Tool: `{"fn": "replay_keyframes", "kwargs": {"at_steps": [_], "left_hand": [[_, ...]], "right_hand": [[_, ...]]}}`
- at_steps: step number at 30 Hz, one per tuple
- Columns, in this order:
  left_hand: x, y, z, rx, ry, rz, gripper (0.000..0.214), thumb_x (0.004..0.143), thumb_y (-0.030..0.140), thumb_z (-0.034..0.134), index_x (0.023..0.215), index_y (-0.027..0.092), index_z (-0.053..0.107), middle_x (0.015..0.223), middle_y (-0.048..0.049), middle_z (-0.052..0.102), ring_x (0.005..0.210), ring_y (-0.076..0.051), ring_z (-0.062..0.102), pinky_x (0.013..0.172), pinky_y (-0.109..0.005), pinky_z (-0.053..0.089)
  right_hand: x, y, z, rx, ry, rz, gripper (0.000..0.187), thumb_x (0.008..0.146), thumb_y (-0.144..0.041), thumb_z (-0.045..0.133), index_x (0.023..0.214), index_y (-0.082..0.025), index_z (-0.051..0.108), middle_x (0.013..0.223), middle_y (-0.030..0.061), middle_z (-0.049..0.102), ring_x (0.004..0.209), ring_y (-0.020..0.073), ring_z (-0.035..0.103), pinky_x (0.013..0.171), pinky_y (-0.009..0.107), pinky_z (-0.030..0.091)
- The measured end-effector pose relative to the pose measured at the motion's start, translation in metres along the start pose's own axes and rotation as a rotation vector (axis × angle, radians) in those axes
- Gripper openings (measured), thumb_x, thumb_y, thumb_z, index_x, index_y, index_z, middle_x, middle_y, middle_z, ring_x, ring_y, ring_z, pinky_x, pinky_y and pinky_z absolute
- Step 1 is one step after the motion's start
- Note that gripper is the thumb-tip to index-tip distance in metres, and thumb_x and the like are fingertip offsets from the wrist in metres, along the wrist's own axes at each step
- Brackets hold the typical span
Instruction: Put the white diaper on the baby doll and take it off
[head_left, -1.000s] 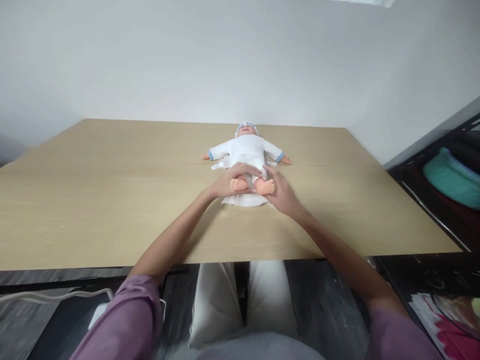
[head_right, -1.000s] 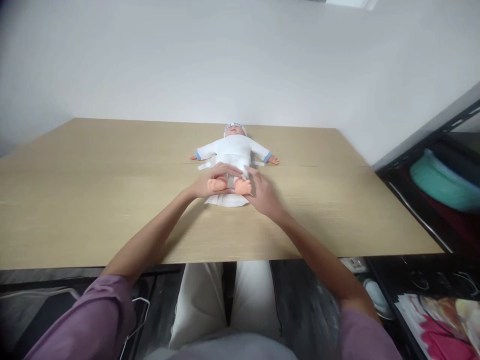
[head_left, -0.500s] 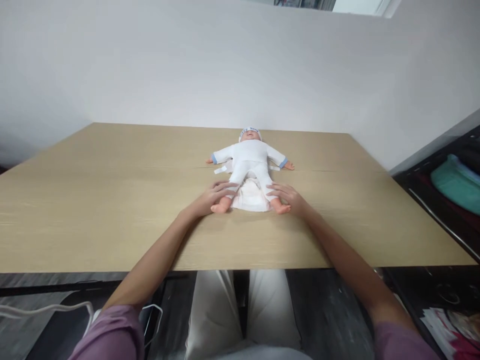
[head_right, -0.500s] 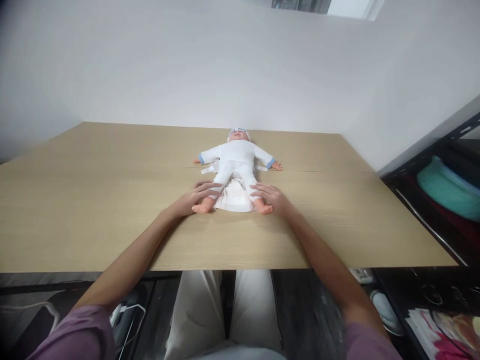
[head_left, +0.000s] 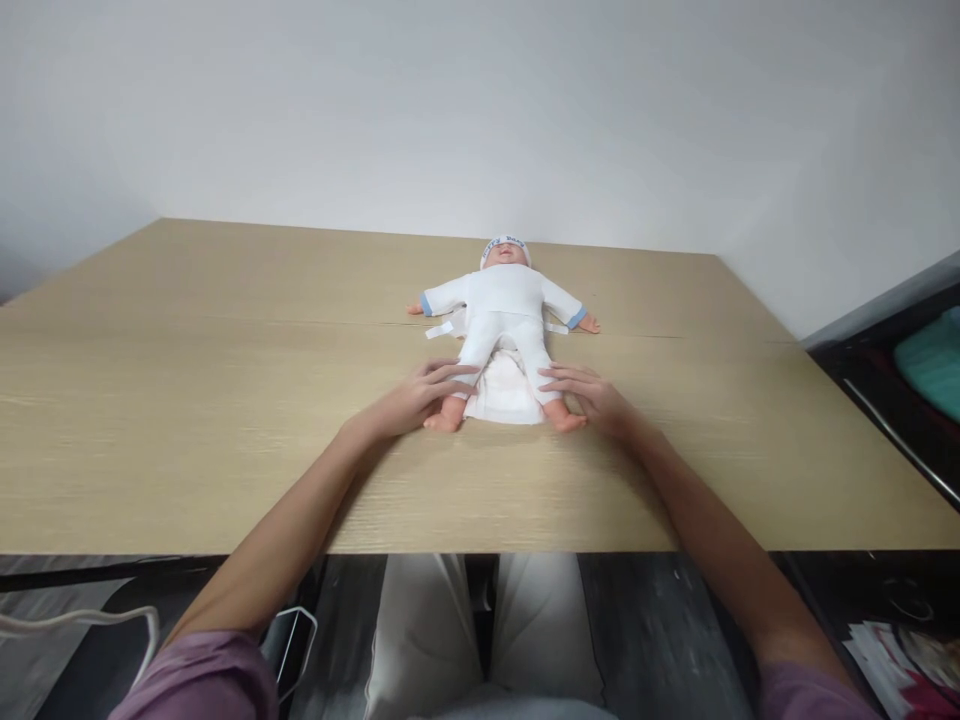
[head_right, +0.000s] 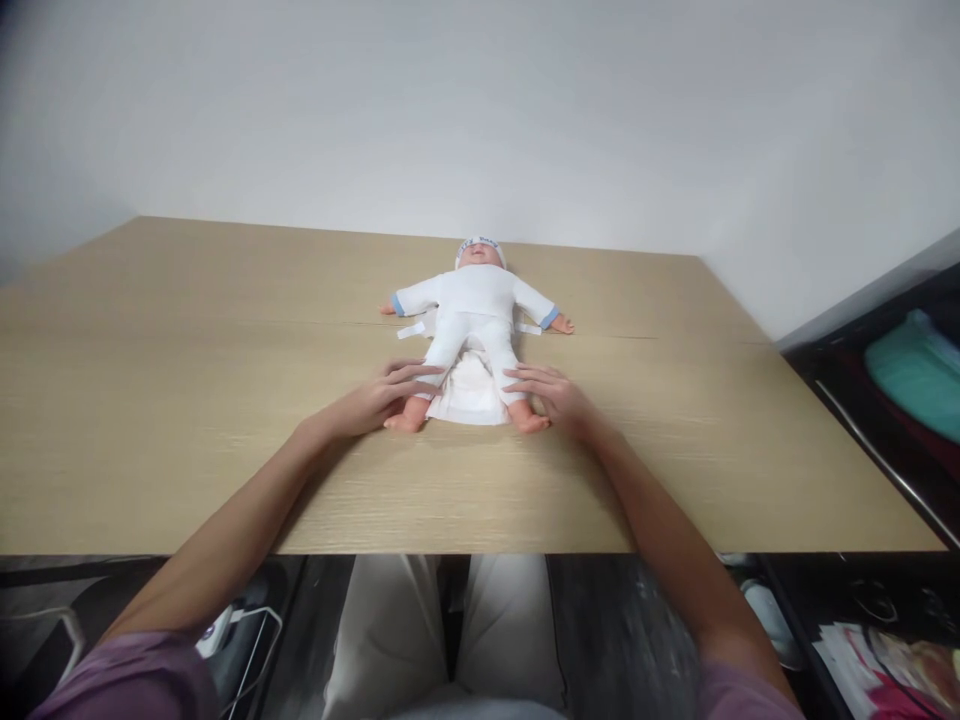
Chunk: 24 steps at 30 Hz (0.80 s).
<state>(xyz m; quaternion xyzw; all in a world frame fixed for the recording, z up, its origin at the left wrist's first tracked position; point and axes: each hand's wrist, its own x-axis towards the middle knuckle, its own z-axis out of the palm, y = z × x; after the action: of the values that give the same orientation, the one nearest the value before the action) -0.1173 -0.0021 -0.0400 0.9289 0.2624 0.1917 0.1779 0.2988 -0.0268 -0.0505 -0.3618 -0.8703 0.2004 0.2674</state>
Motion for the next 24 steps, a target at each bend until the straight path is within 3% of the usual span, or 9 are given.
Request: {"fn": "replay_keyframes", "kwargs": {"at_steps": [4, 6, 9, 11, 14, 16, 18, 21, 24], "left_hand": [[0.003, 0.019, -0.006, -0.070, 0.017, -0.100, 0.043, 0.115, 0.032, 0.038, 0.146, 0.029, 0.067, 0.166, -0.0051, 0.059, 0.153, -0.033, 0.049, 0.128, -0.056, 0.042], [0.006, 0.033, -0.004, -0.046, 0.021, -0.183, 0.047, 0.112, 0.052, 0.051, 0.151, 0.030, 0.061, 0.164, -0.0066, 0.060, 0.151, -0.037, 0.049, 0.126, -0.057, 0.043], [0.011, 0.050, 0.011, 0.082, 0.047, -0.256, 0.079, 0.093, 0.074, 0.075, 0.153, 0.027, 0.056, 0.166, -0.0117, 0.055, 0.150, -0.044, 0.046, 0.122, -0.061, 0.043], [0.014, 0.057, 0.024, 0.175, 0.088, -0.271, 0.073, 0.094, 0.068, 0.076, 0.150, 0.025, 0.057, 0.166, -0.0140, 0.054, 0.149, -0.044, 0.046, 0.121, -0.062, 0.042], [0.019, 0.063, 0.036, 0.293, 0.147, -0.314, 0.038, 0.106, 0.043, 0.063, 0.139, 0.024, 0.064, 0.159, -0.0139, 0.060, 0.143, -0.042, 0.050, 0.118, -0.061, 0.042], [0.025, 0.063, 0.036, 0.322, 0.169, -0.345, 0.028, 0.108, 0.033, 0.056, 0.131, 0.023, 0.069, 0.154, -0.0132, 0.065, 0.136, -0.041, 0.054, 0.113, -0.061, 0.044], [0.032, 0.059, 0.031, 0.280, 0.205, -0.369, 0.026, 0.109, 0.033, 0.054, 0.125, 0.023, 0.072, 0.142, -0.0133, 0.071, 0.124, -0.040, 0.058, 0.107, -0.060, 0.047], [0.050, 0.045, 0.015, 0.174, 0.295, -0.373, 0.028, 0.111, 0.037, 0.051, 0.118, 0.022, 0.074, 0.121, -0.0136, 0.076, 0.114, -0.036, 0.061, 0.106, -0.055, 0.049], [0.077, 0.021, -0.004, 0.070, 0.419, -0.313, 0.030, 0.111, 0.041, 0.052, 0.116, 0.020, 0.073, 0.127, -0.0139, 0.074, 0.125, -0.034, 0.061, 0.114, -0.051, 0.047]], "right_hand": [[0.001, -0.009, -0.002, 0.027, 0.011, -0.040, 0.045, 0.116, -0.038, 0.036, 0.136, -0.025, 0.075, 0.156, 0.0094, 0.069, 0.154, 0.0261, 0.057, 0.130, 0.053, 0.044], [0.000, -0.021, 0.002, -0.062, 0.016, -0.028, 0.044, 0.114, -0.046, 0.047, 0.147, -0.025, 0.067, 0.157, 0.0104, 0.067, 0.153, 0.0294, 0.056, 0.129, 0.055, 0.044], [-0.004, -0.040, 0.018, -0.291, 0.026, 0.008, 0.074, 0.102, -0.064, 0.069, 0.162, -0.024, 0.053, 0.164, 0.0149, 0.058, 0.156, 0.0373, 0.050, 0.131, 0.061, 0.040], [-0.006, -0.051, 0.030, -0.418, 0.041, 0.032, 0.081, 0.100, -0.062, 0.073, 0.167, -0.022, 0.049, 0.167, 0.0170, 0.054, 0.158, 0.0396, 0.045, 0.132, 0.061, 0.038], [-0.006, -0.063, 0.043, -0.522, 0.066, 0.087, 0.067, 0.106, -0.038, 0.065, 0.169, -0.022, 0.047, 0.167, 0.0155, 0.054, 0.158, 0.0381, 0.044, 0.130, 0.058, 0.041], [-0.003, -0.069, 0.046, -0.544, 0.083, 0.118, 0.060, 0.106, -0.024, 0.059, 0.165, -0.023, 0.054, 0.165, 0.0144, 0.057, 0.155, 0.0382, 0.047, 0.127, 0.057, 0.043], [0.003, -0.070, 0.045, -0.517, 0.111, 0.147, 0.049, 0.106, -0.018, 0.055, 0.154, -0.022, 0.066, 0.156, 0.0152, 0.064, 0.145, 0.0386, 0.054, 0.122, 0.056, 0.047], [0.023, -0.060, 0.034, -0.442, 0.162, 0.200, 0.034, 0.109, -0.019, 0.049, 0.128, -0.019, 0.076, 0.124, 0.0159, 0.076, 0.118, 0.0350, 0.066, 0.105, 0.049, 0.055], [0.056, -0.035, 0.016, -0.301, 0.286, 0.231, 0.031, 0.113, -0.029, 0.043, 0.111, -0.022, 0.074, 0.104, 0.0127, 0.073, 0.101, 0.0301, 0.067, 0.096, 0.043, 0.056]]}}
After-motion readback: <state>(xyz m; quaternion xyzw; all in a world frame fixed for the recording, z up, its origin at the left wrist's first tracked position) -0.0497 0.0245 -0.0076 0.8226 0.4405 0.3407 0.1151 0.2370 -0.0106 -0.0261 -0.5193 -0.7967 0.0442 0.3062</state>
